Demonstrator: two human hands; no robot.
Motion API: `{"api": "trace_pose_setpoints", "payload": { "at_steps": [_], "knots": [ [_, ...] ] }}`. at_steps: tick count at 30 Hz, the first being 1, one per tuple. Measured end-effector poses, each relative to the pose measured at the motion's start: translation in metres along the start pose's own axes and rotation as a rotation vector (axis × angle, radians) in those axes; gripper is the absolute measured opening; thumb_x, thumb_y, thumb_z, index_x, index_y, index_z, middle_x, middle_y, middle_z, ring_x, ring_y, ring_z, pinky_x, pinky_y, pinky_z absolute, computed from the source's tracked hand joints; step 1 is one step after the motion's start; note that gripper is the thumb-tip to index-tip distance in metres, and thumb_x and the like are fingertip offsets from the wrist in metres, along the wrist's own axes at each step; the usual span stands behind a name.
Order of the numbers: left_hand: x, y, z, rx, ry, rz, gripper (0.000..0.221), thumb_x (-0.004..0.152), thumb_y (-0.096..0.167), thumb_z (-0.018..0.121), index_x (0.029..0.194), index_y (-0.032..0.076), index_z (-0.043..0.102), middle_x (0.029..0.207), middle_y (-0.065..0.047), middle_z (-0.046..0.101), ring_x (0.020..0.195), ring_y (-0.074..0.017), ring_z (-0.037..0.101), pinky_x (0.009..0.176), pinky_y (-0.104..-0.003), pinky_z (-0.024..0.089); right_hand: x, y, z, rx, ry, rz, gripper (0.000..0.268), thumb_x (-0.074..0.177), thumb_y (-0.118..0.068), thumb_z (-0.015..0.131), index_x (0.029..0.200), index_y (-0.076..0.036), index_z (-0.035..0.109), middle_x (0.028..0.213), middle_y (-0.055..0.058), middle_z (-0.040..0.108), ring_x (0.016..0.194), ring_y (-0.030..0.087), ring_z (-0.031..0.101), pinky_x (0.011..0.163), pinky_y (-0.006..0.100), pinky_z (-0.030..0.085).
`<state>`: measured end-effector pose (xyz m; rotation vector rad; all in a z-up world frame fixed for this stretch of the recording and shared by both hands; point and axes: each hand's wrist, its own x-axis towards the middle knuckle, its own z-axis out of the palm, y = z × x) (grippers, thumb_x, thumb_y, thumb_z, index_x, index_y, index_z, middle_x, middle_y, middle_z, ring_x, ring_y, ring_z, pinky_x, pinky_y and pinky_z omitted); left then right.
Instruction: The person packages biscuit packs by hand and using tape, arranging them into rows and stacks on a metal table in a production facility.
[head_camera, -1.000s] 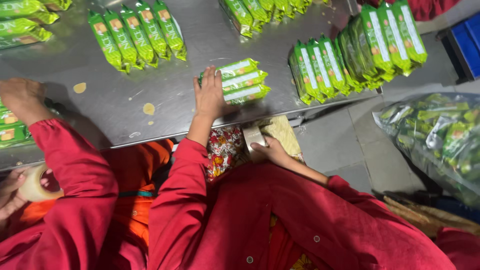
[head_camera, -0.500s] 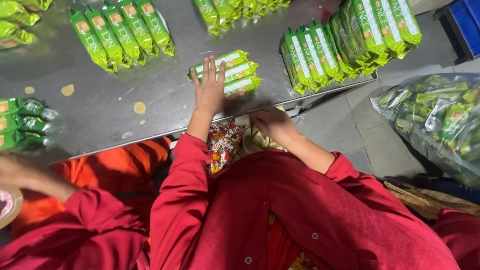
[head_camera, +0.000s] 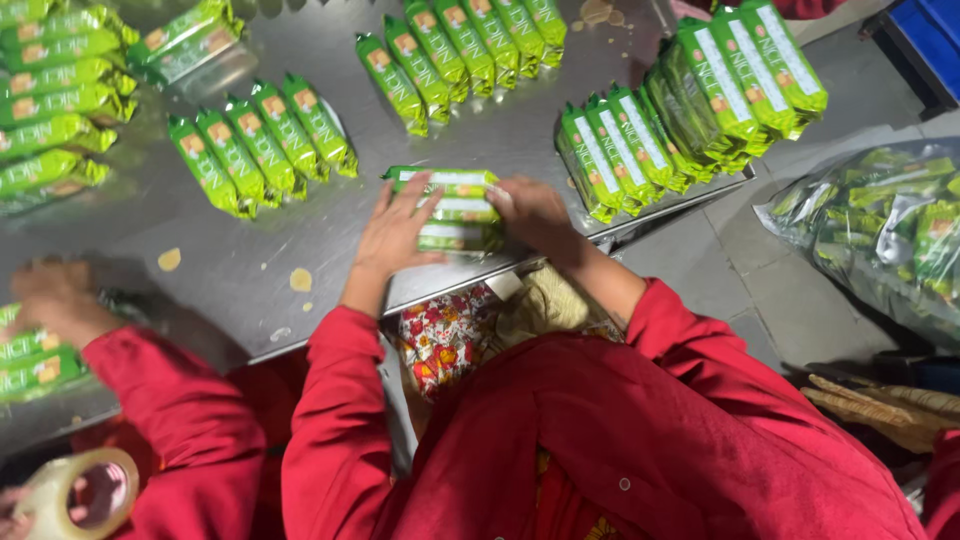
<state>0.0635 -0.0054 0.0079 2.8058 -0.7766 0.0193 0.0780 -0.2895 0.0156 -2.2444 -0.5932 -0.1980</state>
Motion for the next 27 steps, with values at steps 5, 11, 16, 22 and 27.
{"api": "trace_pose_setpoints", "payload": {
  "at_steps": [5, 11, 16, 22, 27],
  "knots": [
    [-0.046, -0.010, 0.021, 0.000, 0.282, -0.714, 0.103, 0.073, 0.054, 0.080, 0.156, 0.012, 0.035, 0.159, -0.011, 0.040, 0.154, -0.0317, 0.028, 0.126, -0.056, 0.018, 0.043, 0.041, 0.054, 0.688, 0.026, 0.030, 0.025, 0.101, -0.021, 0.059, 0.118, -0.006, 0.069, 0.112, 0.012, 0.072, 0.103, 0.030, 0.070, 0.093, 0.038, 0.056],
    [-0.019, 0.046, 0.123, -1.035, 0.895, -0.674, 0.065, 0.099, 0.022, 0.068, 0.151, 0.002, 0.035, 0.144, -0.021, 0.053, 0.133, -0.0312, 0.053, 0.116, -0.048, 0.040, 0.007, 0.021, 0.118, 0.319, 0.139, -0.042, 0.028, 0.101, -0.018, 0.066, 0.128, -0.015, 0.074, 0.152, 0.020, 0.053, 0.133, 0.038, 0.058, 0.109, 0.043, 0.048],
    [0.001, 0.101, 0.080, -1.607, 0.921, -0.589, 0.056, 0.099, 0.010, 0.059, 0.151, 0.006, 0.038, 0.142, -0.014, 0.054, 0.127, -0.0254, 0.055, 0.109, -0.041, 0.047, -0.033, 0.004, 0.066, 0.192, 0.292, -0.010, 0.025, 0.097, -0.018, 0.066, 0.120, -0.013, 0.076, 0.149, 0.024, 0.056, 0.129, 0.038, 0.060, 0.106, 0.046, 0.048],
    [0.097, 0.166, 0.117, -1.349, 0.597, -0.228, 0.068, 0.105, 0.020, 0.058, 0.160, 0.000, 0.025, 0.165, -0.018, 0.030, 0.150, -0.0318, 0.033, 0.122, -0.040, 0.029, -0.056, 0.066, -0.071, 0.287, 0.557, 0.020, 0.019, 0.104, -0.007, 0.053, 0.115, -0.002, 0.068, 0.128, 0.018, 0.067, 0.130, 0.035, 0.062, 0.116, 0.046, 0.045],
    [0.166, 0.196, 0.162, -1.074, 0.240, -0.061, 0.074, 0.105, 0.039, 0.062, 0.158, -0.004, 0.032, 0.166, -0.026, 0.033, 0.157, -0.0342, 0.029, 0.129, -0.040, 0.023, -0.075, 0.049, -0.157, -0.420, 0.536, 0.060, 0.019, 0.093, -0.011, 0.066, 0.108, -0.008, 0.078, 0.131, 0.017, 0.067, 0.126, 0.041, 0.056, 0.103, 0.051, 0.038]
  ]
}}
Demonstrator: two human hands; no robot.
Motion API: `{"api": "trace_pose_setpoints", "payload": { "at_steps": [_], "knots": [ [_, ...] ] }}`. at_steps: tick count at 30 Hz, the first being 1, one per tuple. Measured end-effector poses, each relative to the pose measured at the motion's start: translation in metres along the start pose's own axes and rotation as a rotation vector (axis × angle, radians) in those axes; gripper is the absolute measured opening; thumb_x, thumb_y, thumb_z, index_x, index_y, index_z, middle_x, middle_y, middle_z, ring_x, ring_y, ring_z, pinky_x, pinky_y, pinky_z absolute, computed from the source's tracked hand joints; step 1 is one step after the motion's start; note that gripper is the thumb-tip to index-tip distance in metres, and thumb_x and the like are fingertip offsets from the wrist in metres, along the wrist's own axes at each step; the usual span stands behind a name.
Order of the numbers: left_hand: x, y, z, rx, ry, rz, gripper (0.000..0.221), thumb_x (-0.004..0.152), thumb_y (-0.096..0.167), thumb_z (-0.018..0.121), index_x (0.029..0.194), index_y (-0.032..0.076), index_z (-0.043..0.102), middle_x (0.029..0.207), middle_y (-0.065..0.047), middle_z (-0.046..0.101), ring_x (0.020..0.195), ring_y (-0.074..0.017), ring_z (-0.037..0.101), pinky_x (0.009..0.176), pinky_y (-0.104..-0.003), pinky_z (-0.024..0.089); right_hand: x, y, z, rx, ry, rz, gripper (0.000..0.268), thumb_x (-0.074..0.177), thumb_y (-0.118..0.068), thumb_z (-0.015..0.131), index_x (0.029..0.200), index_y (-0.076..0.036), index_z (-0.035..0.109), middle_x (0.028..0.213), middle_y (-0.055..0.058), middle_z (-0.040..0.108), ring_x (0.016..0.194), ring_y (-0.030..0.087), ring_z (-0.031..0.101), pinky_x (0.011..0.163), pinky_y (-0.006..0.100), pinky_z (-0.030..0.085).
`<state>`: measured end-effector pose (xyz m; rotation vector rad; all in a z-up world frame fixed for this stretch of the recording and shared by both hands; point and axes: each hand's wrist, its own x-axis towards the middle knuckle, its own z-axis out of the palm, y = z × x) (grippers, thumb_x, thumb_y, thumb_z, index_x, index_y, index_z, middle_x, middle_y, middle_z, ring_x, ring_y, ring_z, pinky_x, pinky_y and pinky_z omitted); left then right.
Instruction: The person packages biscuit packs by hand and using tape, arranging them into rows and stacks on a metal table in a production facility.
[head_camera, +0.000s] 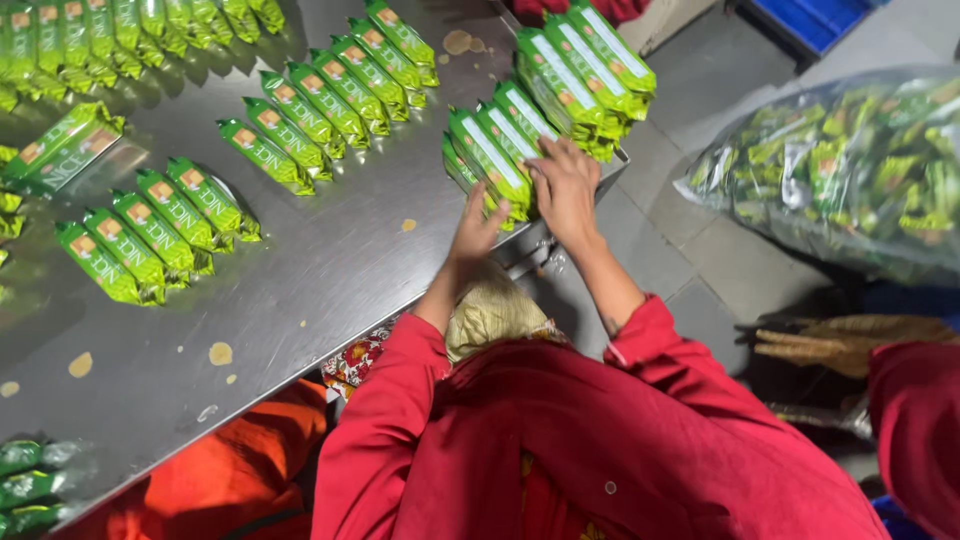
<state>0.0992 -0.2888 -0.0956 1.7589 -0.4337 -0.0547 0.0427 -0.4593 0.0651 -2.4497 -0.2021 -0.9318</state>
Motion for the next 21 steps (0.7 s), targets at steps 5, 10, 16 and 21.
{"api": "trace_pose_setpoints", "payload": {
  "at_steps": [5, 10, 16, 21],
  "knots": [
    [-0.068, 0.027, -0.058, 0.221, 0.018, -0.017, 0.083, 0.097, 0.044, 0.067, 0.156, -0.002, 0.034, 0.162, -0.026, 0.034, 0.154, -0.0377, 0.030, 0.126, -0.042, 0.024, -0.015, -0.033, -0.015, 0.291, 0.022, 0.099, 0.019, 0.105, -0.015, 0.062, 0.116, -0.004, 0.073, 0.108, 0.012, 0.075, 0.098, 0.025, 0.070, 0.086, 0.038, 0.051],
    [-0.168, 0.040, -0.203, 1.055, 0.211, -0.324, 0.071, 0.090, 0.052, 0.064, 0.145, 0.009, 0.050, 0.154, -0.018, 0.045, 0.146, -0.0322, 0.037, 0.114, -0.065, 0.019, -0.008, -0.058, 0.015, 0.343, -0.203, 0.317, 0.024, 0.114, -0.019, 0.055, 0.117, -0.007, 0.075, 0.072, 0.018, 0.058, 0.064, 0.027, 0.053, 0.063, 0.036, 0.043],
    [-0.232, 0.046, -0.261, 1.047, 0.498, -0.482, 0.056, 0.095, 0.054, 0.059, 0.130, 0.010, 0.066, 0.149, -0.013, 0.054, 0.143, -0.0304, 0.043, 0.118, -0.056, 0.026, 0.029, -0.117, 0.162, 0.427, -0.361, -0.246, 0.019, 0.111, -0.024, 0.056, 0.117, -0.008, 0.065, 0.109, 0.014, 0.068, 0.095, 0.036, 0.068, 0.079, 0.044, 0.055],
    [-0.227, 0.050, -0.258, 1.033, 0.550, -0.474, 0.055, 0.089, 0.054, 0.062, 0.122, 0.012, 0.071, 0.145, -0.012, 0.057, 0.139, -0.0308, 0.045, 0.115, -0.050, 0.030, 0.086, -0.182, 0.299, 0.050, -0.531, -0.194, 0.053, 0.098, -0.053, 0.064, 0.121, -0.006, 0.064, 0.127, 0.020, 0.059, 0.101, 0.042, 0.067, 0.082, 0.052, 0.053]
  ]
}}
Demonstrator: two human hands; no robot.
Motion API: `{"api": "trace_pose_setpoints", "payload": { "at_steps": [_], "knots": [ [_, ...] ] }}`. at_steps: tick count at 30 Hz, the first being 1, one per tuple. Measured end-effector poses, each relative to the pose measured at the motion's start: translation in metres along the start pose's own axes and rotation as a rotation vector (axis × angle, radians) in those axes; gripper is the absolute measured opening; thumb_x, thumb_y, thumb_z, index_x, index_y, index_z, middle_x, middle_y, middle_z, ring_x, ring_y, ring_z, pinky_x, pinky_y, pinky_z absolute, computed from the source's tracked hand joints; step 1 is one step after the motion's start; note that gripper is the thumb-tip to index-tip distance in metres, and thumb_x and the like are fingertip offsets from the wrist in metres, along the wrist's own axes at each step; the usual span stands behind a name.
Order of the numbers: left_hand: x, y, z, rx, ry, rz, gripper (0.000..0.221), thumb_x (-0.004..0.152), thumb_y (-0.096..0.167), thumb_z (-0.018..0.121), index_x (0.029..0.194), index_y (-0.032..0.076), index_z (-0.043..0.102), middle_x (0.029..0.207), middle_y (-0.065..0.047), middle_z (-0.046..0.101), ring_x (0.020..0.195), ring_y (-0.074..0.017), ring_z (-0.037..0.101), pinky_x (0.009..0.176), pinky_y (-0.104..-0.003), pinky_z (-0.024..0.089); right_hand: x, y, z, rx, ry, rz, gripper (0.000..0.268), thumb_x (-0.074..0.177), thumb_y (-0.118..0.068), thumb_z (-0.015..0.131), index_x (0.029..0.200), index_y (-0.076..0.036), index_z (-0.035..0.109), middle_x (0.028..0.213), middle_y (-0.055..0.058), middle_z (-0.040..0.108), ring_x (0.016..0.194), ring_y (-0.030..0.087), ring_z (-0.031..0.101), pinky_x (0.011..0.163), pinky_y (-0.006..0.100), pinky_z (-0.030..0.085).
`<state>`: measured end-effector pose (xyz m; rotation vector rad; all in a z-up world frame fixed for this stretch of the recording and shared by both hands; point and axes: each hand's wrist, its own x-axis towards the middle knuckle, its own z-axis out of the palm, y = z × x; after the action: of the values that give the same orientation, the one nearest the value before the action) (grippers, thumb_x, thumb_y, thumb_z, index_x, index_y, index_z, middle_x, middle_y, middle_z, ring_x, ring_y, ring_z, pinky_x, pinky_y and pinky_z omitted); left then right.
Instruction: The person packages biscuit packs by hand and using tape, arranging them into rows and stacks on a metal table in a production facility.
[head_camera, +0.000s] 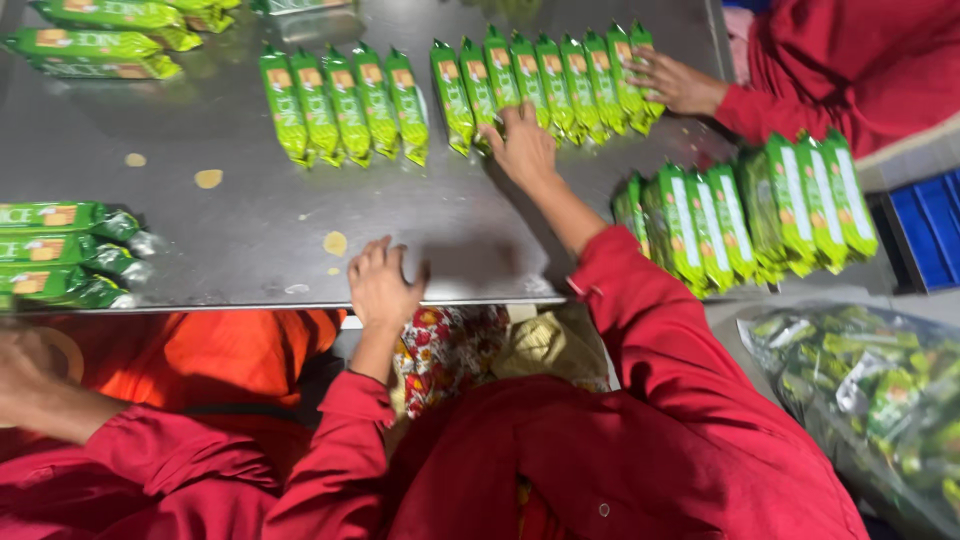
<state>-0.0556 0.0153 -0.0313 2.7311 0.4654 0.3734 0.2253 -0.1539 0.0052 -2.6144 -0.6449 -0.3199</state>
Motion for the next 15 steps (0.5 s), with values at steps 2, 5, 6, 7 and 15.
{"api": "trace_pose_setpoints", "payload": {
  "at_steps": [2, 5, 6, 7, 15],
  "knots": [
    [0.001, 0.001, -0.001, -0.002, 0.013, 0.000, 0.055, 0.087, 0.054, 0.063, 0.121, 0.012, 0.072, 0.145, -0.013, 0.057, 0.138, -0.0318, 0.045, 0.114, -0.051, 0.030, 0.044, -0.020, 0.018, -0.072, 0.002, 0.013, 0.081, 0.090, -0.070, 0.063, 0.130, -0.001, 0.058, 0.141, 0.024, 0.051, 0.104, 0.041, 0.068, 0.082, 0.051, 0.055],
    [0.002, 0.002, 0.000, 0.011, 0.038, 0.007, 0.055, 0.087, 0.054, 0.063, 0.120, 0.012, 0.073, 0.143, -0.013, 0.058, 0.137, -0.0327, 0.046, 0.113, -0.051, 0.030, 0.084, -0.047, 0.035, -0.152, -0.201, 0.182, 0.119, 0.077, -0.087, 0.057, 0.150, 0.004, 0.034, 0.156, 0.033, 0.025, 0.106, 0.042, 0.066, 0.081, 0.046, 0.056],
    [0.002, 0.002, 0.002, 0.004, 0.046, 0.004, 0.053, 0.088, 0.054, 0.063, 0.119, 0.012, 0.073, 0.143, -0.013, 0.059, 0.137, -0.0326, 0.046, 0.114, -0.051, 0.030, 0.090, -0.051, 0.039, -0.187, -0.245, 0.226, 0.122, 0.077, -0.088, 0.056, 0.153, 0.004, 0.031, 0.158, 0.034, 0.022, 0.107, 0.040, 0.067, 0.081, 0.044, 0.057],
    [0.003, 0.002, 0.003, -0.003, 0.055, 0.001, 0.052, 0.088, 0.054, 0.063, 0.118, 0.013, 0.073, 0.142, -0.012, 0.059, 0.138, -0.0324, 0.046, 0.114, -0.051, 0.030, 0.095, -0.054, 0.044, -0.221, -0.288, 0.270, 0.124, 0.076, -0.089, 0.054, 0.155, 0.004, 0.027, 0.160, 0.035, 0.020, 0.107, 0.038, 0.069, 0.082, 0.043, 0.058],
    [0.002, 0.001, -0.001, -0.037, 0.044, 0.000, 0.054, 0.087, 0.053, 0.065, 0.121, 0.012, 0.071, 0.143, -0.013, 0.059, 0.139, -0.0331, 0.045, 0.115, -0.051, 0.029, 0.059, -0.043, 0.041, -0.285, -0.300, 0.143, 0.118, 0.079, -0.082, 0.061, 0.154, 0.004, 0.034, 0.156, 0.038, 0.029, 0.105, 0.041, 0.070, 0.082, 0.045, 0.058]
  ]
}}
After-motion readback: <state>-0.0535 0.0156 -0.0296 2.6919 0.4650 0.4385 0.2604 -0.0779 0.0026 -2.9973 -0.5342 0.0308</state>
